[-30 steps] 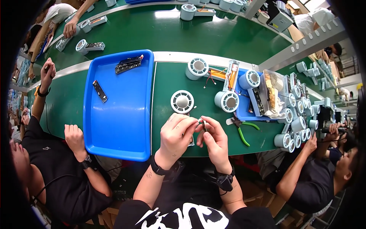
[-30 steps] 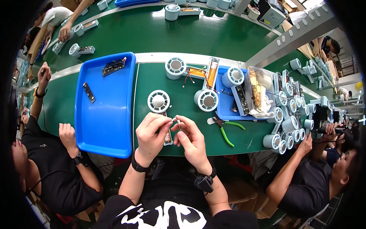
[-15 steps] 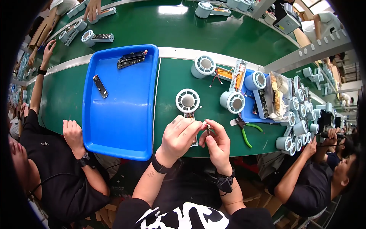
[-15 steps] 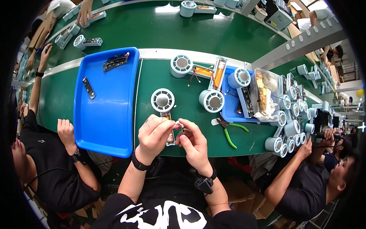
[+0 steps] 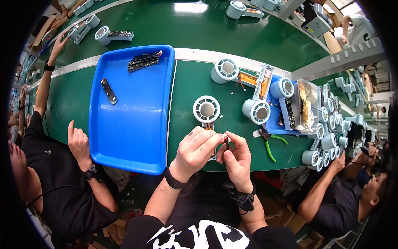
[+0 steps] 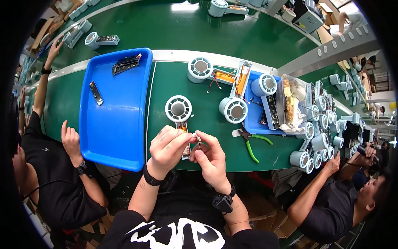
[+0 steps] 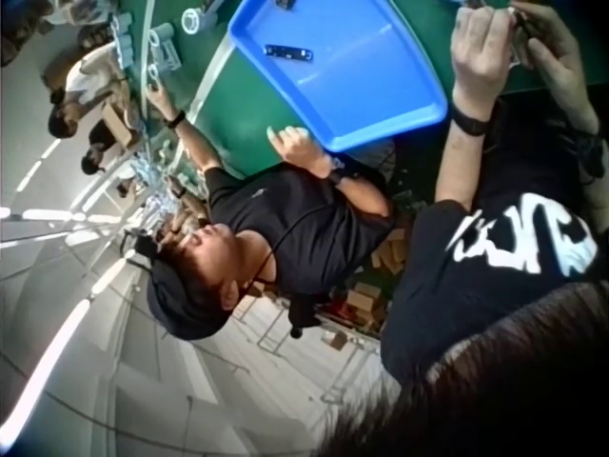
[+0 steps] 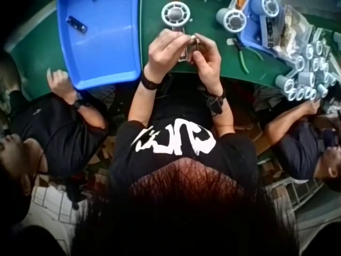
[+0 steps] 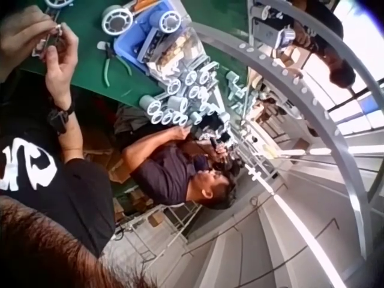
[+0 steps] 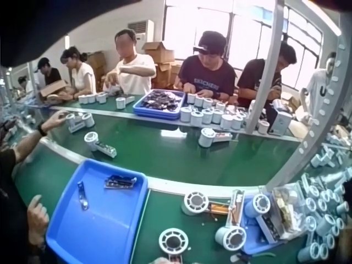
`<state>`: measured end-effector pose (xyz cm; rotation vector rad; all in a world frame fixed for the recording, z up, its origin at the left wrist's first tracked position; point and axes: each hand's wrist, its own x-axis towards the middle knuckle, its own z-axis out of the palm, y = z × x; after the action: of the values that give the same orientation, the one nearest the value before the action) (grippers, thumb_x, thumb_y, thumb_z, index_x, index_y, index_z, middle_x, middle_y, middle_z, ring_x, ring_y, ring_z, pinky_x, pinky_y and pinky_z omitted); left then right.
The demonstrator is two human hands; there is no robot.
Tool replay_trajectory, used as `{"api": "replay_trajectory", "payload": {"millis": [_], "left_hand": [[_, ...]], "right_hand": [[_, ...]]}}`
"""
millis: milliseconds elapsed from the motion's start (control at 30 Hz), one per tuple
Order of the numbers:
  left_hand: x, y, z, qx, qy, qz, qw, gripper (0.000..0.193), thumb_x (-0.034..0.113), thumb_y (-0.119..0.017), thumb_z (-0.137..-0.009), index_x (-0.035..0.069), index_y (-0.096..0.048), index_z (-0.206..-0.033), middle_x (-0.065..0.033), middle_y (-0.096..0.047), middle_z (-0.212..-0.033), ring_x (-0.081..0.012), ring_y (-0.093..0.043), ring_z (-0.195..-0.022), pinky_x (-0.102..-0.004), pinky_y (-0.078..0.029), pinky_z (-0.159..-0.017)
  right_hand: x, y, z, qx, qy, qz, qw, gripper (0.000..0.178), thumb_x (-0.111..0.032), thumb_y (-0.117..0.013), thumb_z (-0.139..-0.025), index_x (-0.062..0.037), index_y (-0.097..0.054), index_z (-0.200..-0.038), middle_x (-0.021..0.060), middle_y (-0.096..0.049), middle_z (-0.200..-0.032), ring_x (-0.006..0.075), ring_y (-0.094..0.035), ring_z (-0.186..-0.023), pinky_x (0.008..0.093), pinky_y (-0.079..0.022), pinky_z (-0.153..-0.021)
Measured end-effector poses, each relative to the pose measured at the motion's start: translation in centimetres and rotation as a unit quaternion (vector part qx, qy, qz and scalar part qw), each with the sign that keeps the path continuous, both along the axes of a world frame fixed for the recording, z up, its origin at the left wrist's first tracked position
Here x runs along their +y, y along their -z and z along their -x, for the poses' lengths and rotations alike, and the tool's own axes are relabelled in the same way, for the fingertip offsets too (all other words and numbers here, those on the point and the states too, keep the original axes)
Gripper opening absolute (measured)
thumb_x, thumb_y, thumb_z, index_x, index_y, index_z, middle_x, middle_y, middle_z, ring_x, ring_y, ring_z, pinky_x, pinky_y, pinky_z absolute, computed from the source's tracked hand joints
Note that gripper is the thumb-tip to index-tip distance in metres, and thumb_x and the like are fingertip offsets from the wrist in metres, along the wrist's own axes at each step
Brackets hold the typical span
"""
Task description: Assembling small electronic components and wiring them into circular plastic housings at a factory workstation.
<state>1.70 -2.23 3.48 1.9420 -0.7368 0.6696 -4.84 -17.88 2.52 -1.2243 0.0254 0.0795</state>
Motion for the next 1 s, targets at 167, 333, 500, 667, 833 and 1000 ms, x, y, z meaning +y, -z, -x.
{"api": "replay_trajectory", "payload": {"millis": [167, 333, 500, 667, 833, 1000], "left_hand": [[0.0, -0.1, 0.0, 0.006, 0.001, 0.004, 1.0, 0.033, -0.004, -0.078, -0.071, -0.003, -0.071, -0.103, -0.0101, -0.065, -0.09, -0.0258, -0.062, -0.072, -0.0347, -0.055, -0.063], [-0.2, -0.2, 0.1, 0.035, -0.001, 0.012, 0.999, 0.028, -0.006, -0.082, -0.071, 0.0, -0.073, -0.097, -0.0071, -0.067, -0.086, -0.0243, -0.063, -0.069, -0.0331, -0.051, -0.059], [-0.5, -1.0, 0.8, 0.11, -0.042, 0.02, 0.993, 0.023, -0.007, -0.082, -0.071, 0.001, -0.073, -0.091, -0.0079, -0.067, -0.085, -0.0231, -0.064, -0.069, -0.0317, -0.052, -0.059], [-0.4, -2.3, 1.3, 0.213, -0.069, 0.043, 0.974, 0.018, -0.009, -0.08, -0.072, 0.001, -0.072, -0.084, -0.0084, -0.067, -0.084, -0.0212, -0.066, -0.069, -0.0297, -0.052, -0.058], [0.1, -2.6, 1.0, 0.249, -0.051, 0.041, 0.966, 0.016, -0.01, -0.08, -0.072, -0.001, -0.071, -0.081, -0.0079, -0.066, -0.081, -0.0195, -0.066, -0.067, -0.0289, -0.052, -0.056], [0.3, -2.9, 0.9, 0.265, -0.034, 0.032, 0.963, 0.014, -0.009, -0.08, -0.072, -0.001, -0.07, -0.079, -0.0075, -0.063, -0.076, -0.0186, -0.064, -0.063, -0.0295, -0.051, -0.055]], "right_hand": [[0.0, 0.1, 0.1, -0.017, -0.007, -0.006, 1.0, 0.049, 0.0, -0.058, -0.1, -0.0027, -0.047, -0.148, 0.009, -0.061, -0.125, 0.0137, -0.063, -0.084, 0.0259, -0.05, -0.071], [-0.2, 0.3, 0.2, -0.005, -0.003, -0.007, 1.0, 0.049, 0.002, -0.061, -0.099, -0.0025, -0.049, -0.146, 0.0093, -0.061, -0.123, 0.0153, -0.064, -0.088, 0.0281, -0.053, -0.075], [-0.5, 0.5, -0.5, -0.099, 0.025, 0.164, 0.981, 0.045, 0.005, -0.062, -0.096, -0.0003, -0.057, -0.14, 0.0122, -0.062, -0.121, 0.0163, -0.065, -0.087, 0.0289, -0.055, -0.076], [-0.4, -0.6, -0.6, -0.156, 0.046, 0.299, 0.94, 0.047, 0.011, -0.07, -0.084, -0.0008, -0.068, -0.129, 0.0168, -0.067, -0.12, 0.0271, -0.069, -0.1, 0.033, -0.057, -0.085], [-1.3, -1.9, -1.6, -0.206, 0.024, 0.357, 0.911, 0.048, 0.012, -0.071, -0.082, -0.0018, -0.07, -0.128, 0.0163, -0.069, -0.117, 0.03, -0.07, -0.099, 0.035, -0.058, -0.083], [-2.4, -2.9, -2.5, -0.238, -0.029, 0.395, 0.887, 0.049, 0.012, -0.072, -0.081, -0.0036, -0.071, -0.127, 0.0149, -0.069, -0.116, 0.0293, -0.071, -0.095, 0.0351, -0.059, -0.08]]}}
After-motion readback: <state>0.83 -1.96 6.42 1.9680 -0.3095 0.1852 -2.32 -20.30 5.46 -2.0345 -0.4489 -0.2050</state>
